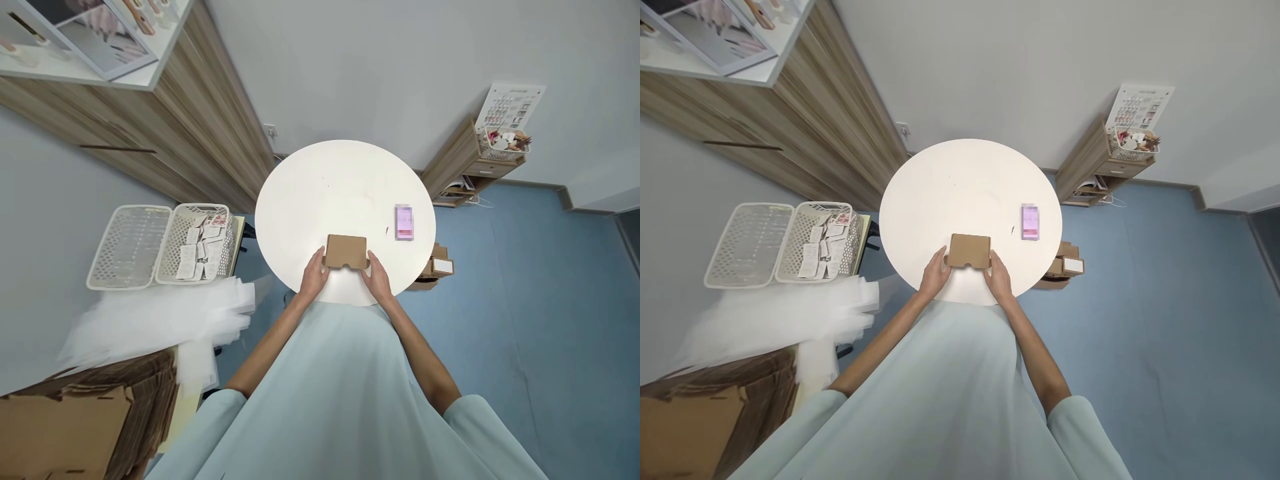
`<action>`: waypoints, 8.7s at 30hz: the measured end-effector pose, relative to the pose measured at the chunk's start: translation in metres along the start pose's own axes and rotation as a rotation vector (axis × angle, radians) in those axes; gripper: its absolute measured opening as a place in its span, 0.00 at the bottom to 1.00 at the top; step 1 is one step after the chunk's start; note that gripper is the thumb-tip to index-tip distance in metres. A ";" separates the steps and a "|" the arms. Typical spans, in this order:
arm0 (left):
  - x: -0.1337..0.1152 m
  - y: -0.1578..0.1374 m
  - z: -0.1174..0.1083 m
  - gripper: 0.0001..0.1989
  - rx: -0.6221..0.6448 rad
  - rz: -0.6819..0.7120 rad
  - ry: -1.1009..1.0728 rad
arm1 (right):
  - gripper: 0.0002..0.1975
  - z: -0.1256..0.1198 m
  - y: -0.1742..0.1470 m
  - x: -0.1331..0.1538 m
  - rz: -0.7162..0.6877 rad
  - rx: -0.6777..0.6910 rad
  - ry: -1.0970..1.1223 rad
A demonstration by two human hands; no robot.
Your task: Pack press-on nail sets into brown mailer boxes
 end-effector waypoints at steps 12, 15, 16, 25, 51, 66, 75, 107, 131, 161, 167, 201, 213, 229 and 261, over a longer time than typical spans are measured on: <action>0.005 -0.016 0.003 0.26 0.129 -0.124 0.004 | 0.24 0.013 -0.014 -0.012 0.210 0.090 -0.052; 0.008 -0.019 0.007 0.26 0.170 -0.199 0.003 | 0.22 0.018 -0.016 -0.019 0.257 0.092 -0.022; 0.009 -0.020 0.008 0.26 0.171 -0.217 0.002 | 0.22 0.020 -0.017 -0.020 0.261 0.088 -0.002; 0.015 -0.021 0.017 0.21 0.082 -0.310 -0.153 | 0.19 0.024 -0.019 -0.026 0.264 0.073 0.076; 0.003 -0.019 -0.012 0.20 0.009 -0.356 -0.276 | 0.21 -0.011 -0.010 -0.019 0.271 -0.062 0.462; 0.014 -0.025 -0.005 0.26 0.097 -0.336 -0.352 | 0.33 -0.010 -0.007 -0.031 0.269 0.033 0.518; 0.014 -0.021 -0.004 0.24 0.019 -0.285 -0.333 | 0.34 0.001 -0.004 -0.031 0.238 -0.085 0.543; 0.030 -0.077 0.003 0.21 -0.028 -0.363 -0.383 | 0.24 0.008 -0.065 -0.036 0.209 -0.170 0.593; -0.007 -0.213 0.060 0.20 0.050 -0.497 -0.671 | 0.32 -0.010 -0.228 -0.066 0.578 -0.257 0.845; -0.233 -0.034 0.447 0.13 0.406 -0.380 -0.208 | 0.29 -0.271 -0.176 -0.447 0.808 -0.451 0.806; -0.244 0.012 0.502 0.13 0.406 -0.455 -0.146 | 0.27 -0.290 -0.122 -0.512 0.814 -0.373 0.765; -0.061 0.167 0.700 0.19 0.423 -0.727 -0.075 | 0.14 -0.145 0.102 -0.728 0.808 0.008 0.178; -0.164 0.129 0.608 0.14 0.528 -0.690 -0.041 | 0.16 -0.224 0.047 -0.613 0.753 -0.005 0.140; -0.335 0.068 0.421 0.17 0.473 -0.333 -0.339 | 0.21 -0.320 -0.019 -0.418 0.547 -0.177 0.409; -0.116 -0.215 -0.008 0.22 -0.367 -0.492 -0.866 | 0.16 -0.087 -0.089 0.084 -0.001 0.215 0.413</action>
Point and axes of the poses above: each hand's wrist, its own y-axis towards the middle knuckle, its own z-axis out of the palm, x = y × z, the point moved 8 cm from there along y, towards the middle knuckle, and after that the axes turned 2 degrees about -z, right-handed, at the moved point
